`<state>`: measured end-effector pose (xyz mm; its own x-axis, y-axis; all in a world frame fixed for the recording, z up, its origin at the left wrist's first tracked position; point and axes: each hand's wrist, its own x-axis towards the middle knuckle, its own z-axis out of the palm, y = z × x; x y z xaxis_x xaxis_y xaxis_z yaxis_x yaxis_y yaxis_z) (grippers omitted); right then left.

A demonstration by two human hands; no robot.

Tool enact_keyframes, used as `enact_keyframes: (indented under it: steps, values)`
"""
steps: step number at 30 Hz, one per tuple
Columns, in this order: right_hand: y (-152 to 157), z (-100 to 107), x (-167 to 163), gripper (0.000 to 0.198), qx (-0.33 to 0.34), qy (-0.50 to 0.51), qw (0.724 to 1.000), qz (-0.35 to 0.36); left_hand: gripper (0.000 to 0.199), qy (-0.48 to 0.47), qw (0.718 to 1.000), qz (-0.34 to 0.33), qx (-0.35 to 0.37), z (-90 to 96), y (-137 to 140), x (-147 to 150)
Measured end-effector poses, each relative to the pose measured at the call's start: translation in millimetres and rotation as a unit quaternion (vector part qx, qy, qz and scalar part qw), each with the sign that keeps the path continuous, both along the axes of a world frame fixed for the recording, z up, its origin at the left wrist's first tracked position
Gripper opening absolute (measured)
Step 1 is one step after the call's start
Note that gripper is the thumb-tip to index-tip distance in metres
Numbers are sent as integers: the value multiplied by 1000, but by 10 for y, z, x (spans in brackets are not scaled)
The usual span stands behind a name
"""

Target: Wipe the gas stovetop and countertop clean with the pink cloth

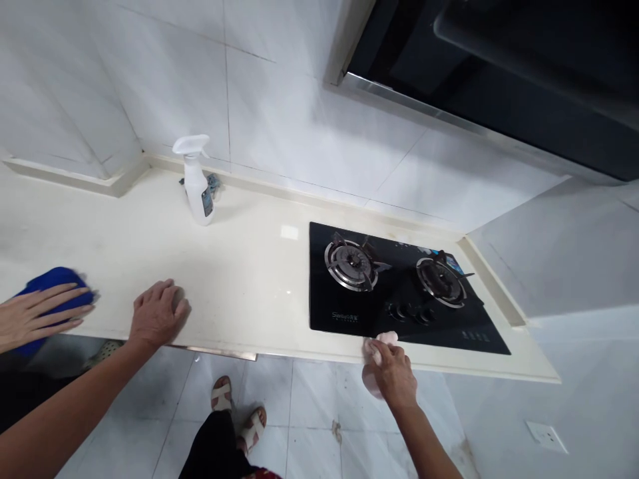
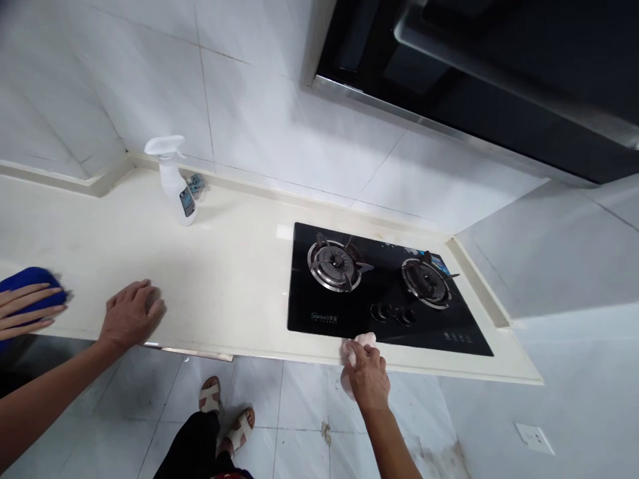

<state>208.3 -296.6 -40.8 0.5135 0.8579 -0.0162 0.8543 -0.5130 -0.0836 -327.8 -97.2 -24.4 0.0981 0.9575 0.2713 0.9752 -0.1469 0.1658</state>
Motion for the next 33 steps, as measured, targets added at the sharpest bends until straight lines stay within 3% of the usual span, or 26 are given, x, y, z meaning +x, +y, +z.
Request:
enact_keyframes:
  steps: [7, 15, 20, 25, 28, 33]
  values:
    - [129, 83, -52, 42, -81, 11, 997, -16, 46, -6, 1000, 6, 1, -14, 2, -4]
    - [210, 30, -30, 44, -40, 40, 996, -74, 46, -7, 1000, -1, 23, -21, 2, 0]
    - [278, 62, -203, 39, -20, -44, 999, -24, 45, -11, 1000, 3, 16, -16, 4, 5]
    - [286, 1, -439, 35, 4, -83, 994, 71, 46, -13, 1000, 1, 9, -5, -1, 6]
    - [243, -33, -219, 36, 11, -52, 998, 41, 45, -13, 1000, 1, 3, 9, -6, 4]
    - [182, 24, 368, 45, -14, -40, 994, -104, 41, -10, 1000, 8, -4, 56, -14, 48]
